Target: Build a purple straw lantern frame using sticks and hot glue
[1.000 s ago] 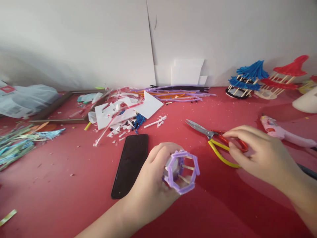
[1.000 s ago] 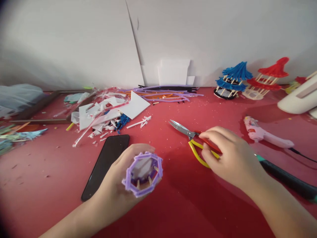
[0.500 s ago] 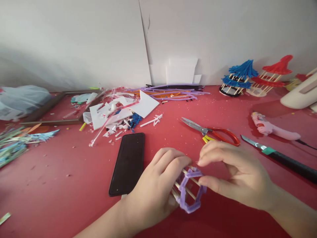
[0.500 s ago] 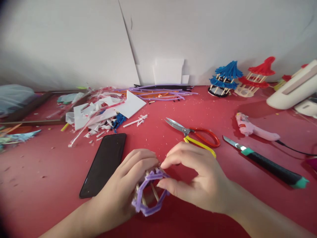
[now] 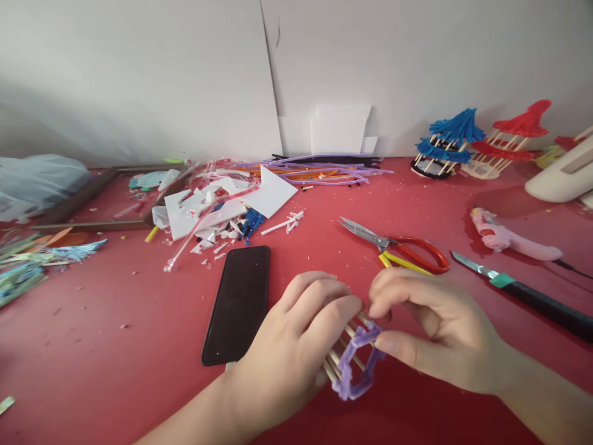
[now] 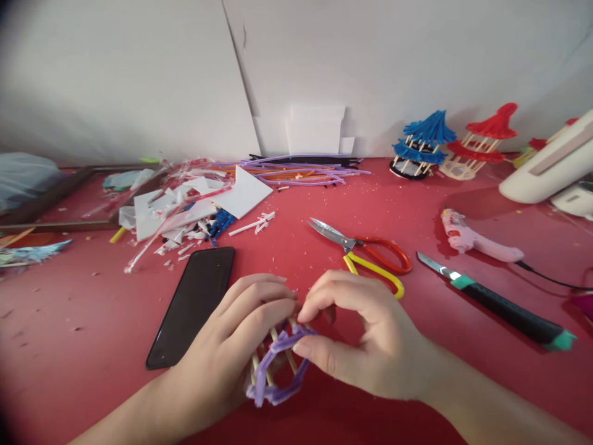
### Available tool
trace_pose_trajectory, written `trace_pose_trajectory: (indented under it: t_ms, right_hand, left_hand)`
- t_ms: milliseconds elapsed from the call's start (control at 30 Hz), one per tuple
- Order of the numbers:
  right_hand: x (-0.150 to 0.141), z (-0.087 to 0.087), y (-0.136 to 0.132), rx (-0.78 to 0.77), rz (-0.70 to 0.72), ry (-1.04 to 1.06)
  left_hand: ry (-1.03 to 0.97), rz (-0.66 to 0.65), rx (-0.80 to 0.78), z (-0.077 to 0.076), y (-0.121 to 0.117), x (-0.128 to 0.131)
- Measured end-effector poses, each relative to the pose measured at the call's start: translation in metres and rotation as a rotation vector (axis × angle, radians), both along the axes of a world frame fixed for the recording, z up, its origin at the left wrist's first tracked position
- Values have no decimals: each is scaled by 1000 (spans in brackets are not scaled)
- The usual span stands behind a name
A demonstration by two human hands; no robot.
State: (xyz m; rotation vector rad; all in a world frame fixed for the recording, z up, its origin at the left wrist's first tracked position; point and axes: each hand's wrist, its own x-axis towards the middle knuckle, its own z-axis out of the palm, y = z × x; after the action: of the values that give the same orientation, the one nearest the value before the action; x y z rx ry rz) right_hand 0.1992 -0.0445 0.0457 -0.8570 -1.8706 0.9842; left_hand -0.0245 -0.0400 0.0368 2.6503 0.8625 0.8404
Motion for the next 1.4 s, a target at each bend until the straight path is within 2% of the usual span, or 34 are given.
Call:
trace_pose_trajectory:
  t_ms: [133,300,400,767,1400]
  right_hand:
    - [0,-2,1,-7,31,24]
    - [1,-5,2,109,19,28]
    - [1,-5,1,125,7,25]
    - [0,-4,1,-51,29,52]
    - [-5,-2,-4,-68,11,54]
  left_hand:
    - [-2,-14,45,1,0,0]
    - [-29,-29,33,-2,0,-1]
    - [-34,-34,33,-2,1,-1]
    - [-35,-24,57,0,1,0]
    - [-5,-16,80,-3,2,1]
